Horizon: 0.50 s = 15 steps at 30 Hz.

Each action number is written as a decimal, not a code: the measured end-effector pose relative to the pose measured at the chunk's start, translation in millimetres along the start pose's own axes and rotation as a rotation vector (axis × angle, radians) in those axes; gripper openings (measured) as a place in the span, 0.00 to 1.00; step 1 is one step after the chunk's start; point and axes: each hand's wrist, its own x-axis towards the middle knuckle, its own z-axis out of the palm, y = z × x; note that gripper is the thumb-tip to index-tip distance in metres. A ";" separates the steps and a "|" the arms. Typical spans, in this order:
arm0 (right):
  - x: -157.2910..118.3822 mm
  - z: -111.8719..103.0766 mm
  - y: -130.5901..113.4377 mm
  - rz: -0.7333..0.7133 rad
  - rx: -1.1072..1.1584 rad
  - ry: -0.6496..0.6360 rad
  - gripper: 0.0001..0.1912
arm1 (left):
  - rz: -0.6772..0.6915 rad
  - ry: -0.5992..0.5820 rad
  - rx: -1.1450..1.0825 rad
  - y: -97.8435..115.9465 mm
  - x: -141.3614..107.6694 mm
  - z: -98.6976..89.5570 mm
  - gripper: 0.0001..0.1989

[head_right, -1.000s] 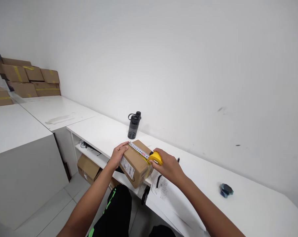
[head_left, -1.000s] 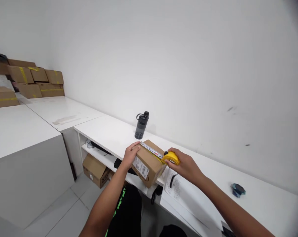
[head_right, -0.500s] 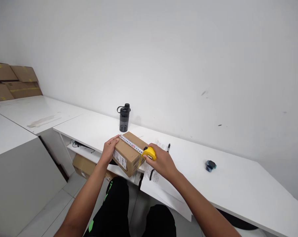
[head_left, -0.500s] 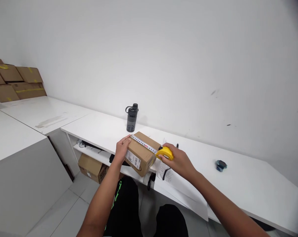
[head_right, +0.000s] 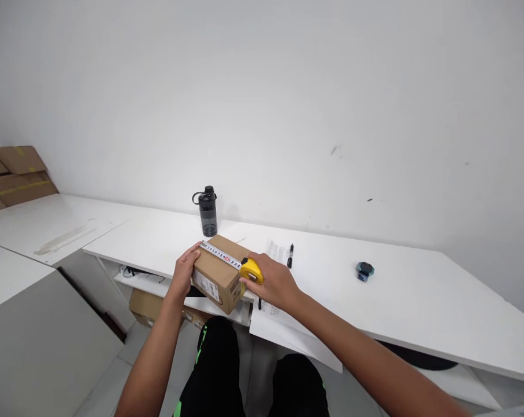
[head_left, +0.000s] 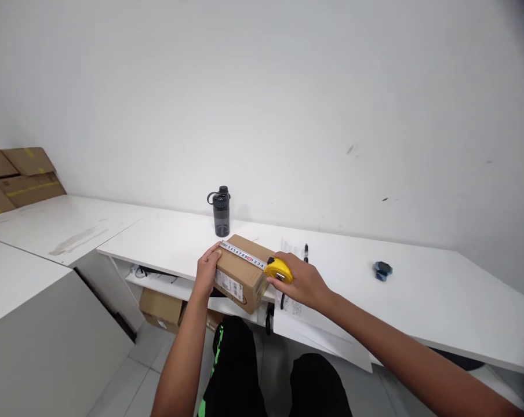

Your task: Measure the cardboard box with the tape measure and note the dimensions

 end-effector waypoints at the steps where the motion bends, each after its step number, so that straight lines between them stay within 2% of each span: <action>1: -0.3 0.3 0.1 0.014 0.010 -0.005 0.25 | -0.002 -0.007 0.003 0.8 0.3 0.0 0.25; 9: -7.7 6.4 -3.9 0.131 0.122 0.021 0.21 | 0.011 -0.055 0.068 0.5 3.9 -3.1 0.24; 12: -13.2 14.7 -5.7 0.173 0.207 0.101 0.21 | 0.009 -0.073 0.095 1.0 5.4 -4.0 0.24; 15: -17.4 24.2 -8.9 0.298 0.315 0.190 0.22 | 0.016 -0.068 0.106 0.4 6.6 -3.5 0.24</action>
